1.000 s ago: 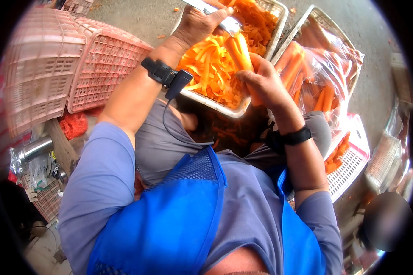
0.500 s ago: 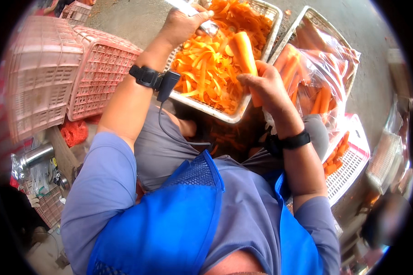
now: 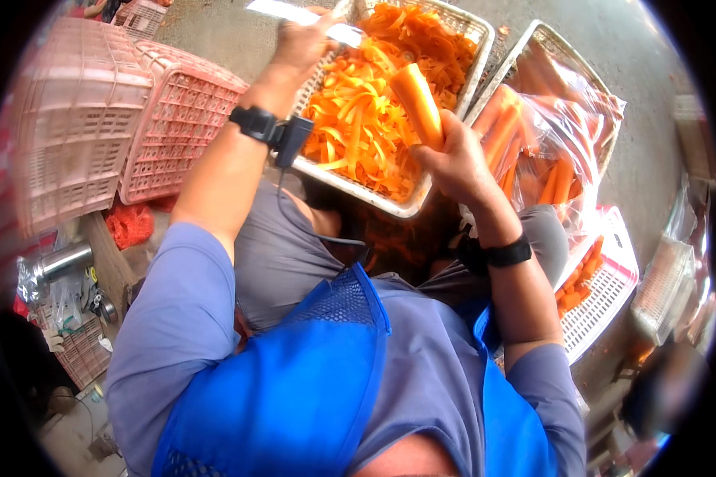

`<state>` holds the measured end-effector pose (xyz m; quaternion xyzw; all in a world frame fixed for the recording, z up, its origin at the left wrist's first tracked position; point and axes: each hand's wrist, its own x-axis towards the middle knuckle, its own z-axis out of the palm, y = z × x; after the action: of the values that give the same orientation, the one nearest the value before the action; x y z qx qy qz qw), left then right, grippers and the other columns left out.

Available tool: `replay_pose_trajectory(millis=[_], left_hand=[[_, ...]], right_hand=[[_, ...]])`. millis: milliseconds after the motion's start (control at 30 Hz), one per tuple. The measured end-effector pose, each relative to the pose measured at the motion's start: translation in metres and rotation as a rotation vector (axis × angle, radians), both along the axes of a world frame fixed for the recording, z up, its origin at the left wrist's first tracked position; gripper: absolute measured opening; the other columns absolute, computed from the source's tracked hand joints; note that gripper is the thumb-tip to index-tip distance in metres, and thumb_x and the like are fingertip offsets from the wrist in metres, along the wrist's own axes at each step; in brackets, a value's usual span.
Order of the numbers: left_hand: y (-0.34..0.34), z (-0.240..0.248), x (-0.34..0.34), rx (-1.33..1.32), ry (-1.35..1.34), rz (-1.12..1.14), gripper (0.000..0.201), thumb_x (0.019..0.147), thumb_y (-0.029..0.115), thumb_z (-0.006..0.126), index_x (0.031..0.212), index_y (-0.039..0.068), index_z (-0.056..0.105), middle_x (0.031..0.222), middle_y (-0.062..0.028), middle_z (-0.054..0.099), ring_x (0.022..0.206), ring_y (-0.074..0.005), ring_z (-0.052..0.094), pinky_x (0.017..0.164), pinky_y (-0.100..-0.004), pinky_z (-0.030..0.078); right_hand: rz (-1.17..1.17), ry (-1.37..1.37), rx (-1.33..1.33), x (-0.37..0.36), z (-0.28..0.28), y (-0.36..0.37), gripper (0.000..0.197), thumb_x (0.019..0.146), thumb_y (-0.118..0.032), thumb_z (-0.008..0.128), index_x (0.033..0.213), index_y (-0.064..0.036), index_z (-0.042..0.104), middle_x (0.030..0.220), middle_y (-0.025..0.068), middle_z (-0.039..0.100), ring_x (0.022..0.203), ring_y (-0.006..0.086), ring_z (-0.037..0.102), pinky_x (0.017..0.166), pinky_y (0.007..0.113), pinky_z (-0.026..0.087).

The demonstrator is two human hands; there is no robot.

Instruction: The person peels carrots using a peeler, letting the skins fall into a basket, and then places the peeled carrots into a separate container.

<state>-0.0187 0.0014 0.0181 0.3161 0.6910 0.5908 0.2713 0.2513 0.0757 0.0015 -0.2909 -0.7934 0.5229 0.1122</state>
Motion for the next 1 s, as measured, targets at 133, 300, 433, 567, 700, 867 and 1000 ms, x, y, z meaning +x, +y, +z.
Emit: replay_pose_trajectory(millis=[133, 300, 433, 567, 700, 867, 1000], left_hand=[[-0.011, -0.001, -0.013, 0.071, -0.102, -0.071, 0.013, 0.096, 0.016, 0.065, 0.099, 0.004, 0.068, 0.083, -0.0034, 0.069, 0.062, -0.0083, 0.063, 0.053, -0.0188, 0.048], [0.0, 0.026, 0.038, 0.097, -0.122, -0.182, 0.013, 0.096, 0.017, 0.065, 0.1, 0.005, 0.069, 0.086, -0.0035, 0.07, 0.067, -0.0083, 0.064, 0.057, -0.0196, 0.049], [0.004, 0.015, 0.061, 0.093, 0.106, -0.336, 0.014, 0.095, 0.018, 0.067, 0.096, 0.005, 0.072, 0.082, -0.0036, 0.07, 0.069, -0.0102, 0.065, 0.059, -0.023, 0.052], [0.007, 0.001, 0.031, 0.077, 0.287, -0.135, 0.014, 0.096, 0.011, 0.063, 0.095, -0.001, 0.069, 0.08, -0.0048, 0.071, 0.069, -0.0109, 0.066, 0.06, -0.023, 0.053], [-0.01, -0.002, -0.016, 0.091, 0.274, -0.037, 0.014, 0.097, 0.01, 0.062, 0.095, -0.001, 0.07, 0.075, -0.0052, 0.069, 0.065, -0.0092, 0.066, 0.059, -0.0229, 0.056], [-0.001, 0.001, 0.029, 0.051, 0.036, 0.011, 0.022, 0.1, 0.022, 0.06, 0.1, 0.003, 0.071, 0.081, -0.0044, 0.07, 0.068, -0.0081, 0.065, 0.056, -0.0192, 0.053], [0.017, -0.005, 0.068, 0.122, -0.21, -0.066, 0.029, 0.104, 0.025, 0.053, 0.108, 0.002, 0.07, 0.089, -0.0055, 0.068, 0.072, -0.0107, 0.065, 0.064, -0.0238, 0.055]], right_hand=[[-0.015, -0.063, 0.057, -0.001, 0.011, 0.0, 0.037, 0.082, -0.025, 0.075, 0.102, 0.0019, 0.061, 0.089, 0.0247, 0.068, 0.088, 0.0411, 0.067, 0.075, 0.045, 0.052], [-0.04, -0.093, 0.214, -0.002, 0.01, -0.001, 0.038, 0.08, -0.024, 0.075, 0.104, 0.0006, 0.058, 0.089, 0.0255, 0.068, 0.089, 0.0447, 0.065, 0.076, 0.049, 0.051], [-0.044, -0.175, 0.323, -0.003, 0.002, -0.001, 0.036, 0.08, -0.021, 0.073, 0.102, -0.001, 0.053, 0.087, 0.0267, 0.067, 0.087, 0.0456, 0.065, 0.075, 0.053, 0.051], [-0.017, -0.204, 0.348, -0.003, 0.004, -0.003, 0.033, 0.08, -0.019, 0.07, 0.1, -0.0021, 0.049, 0.084, 0.0264, 0.067, 0.086, 0.0459, 0.065, 0.074, 0.054, 0.05], [-0.048, -0.117, 0.386, -0.001, 0.009, 0.0, 0.031, 0.081, -0.019, 0.07, 0.098, -0.003, 0.049, 0.081, 0.0252, 0.067, 0.084, 0.0459, 0.065, 0.073, 0.054, 0.05], [-0.049, -0.158, 0.388, -0.002, 0.018, -0.006, 0.035, 0.081, -0.023, 0.073, 0.103, -0.0042, 0.054, 0.085, 0.0236, 0.068, 0.085, 0.0432, 0.066, 0.074, 0.052, 0.051], [0.016, 0.091, 0.427, 0.0, 0.011, -0.01, 0.041, 0.077, -0.02, 0.077, 0.11, -0.006, 0.057, 0.097, 0.0203, 0.066, 0.089, 0.0401, 0.066, 0.074, 0.048, 0.053]])
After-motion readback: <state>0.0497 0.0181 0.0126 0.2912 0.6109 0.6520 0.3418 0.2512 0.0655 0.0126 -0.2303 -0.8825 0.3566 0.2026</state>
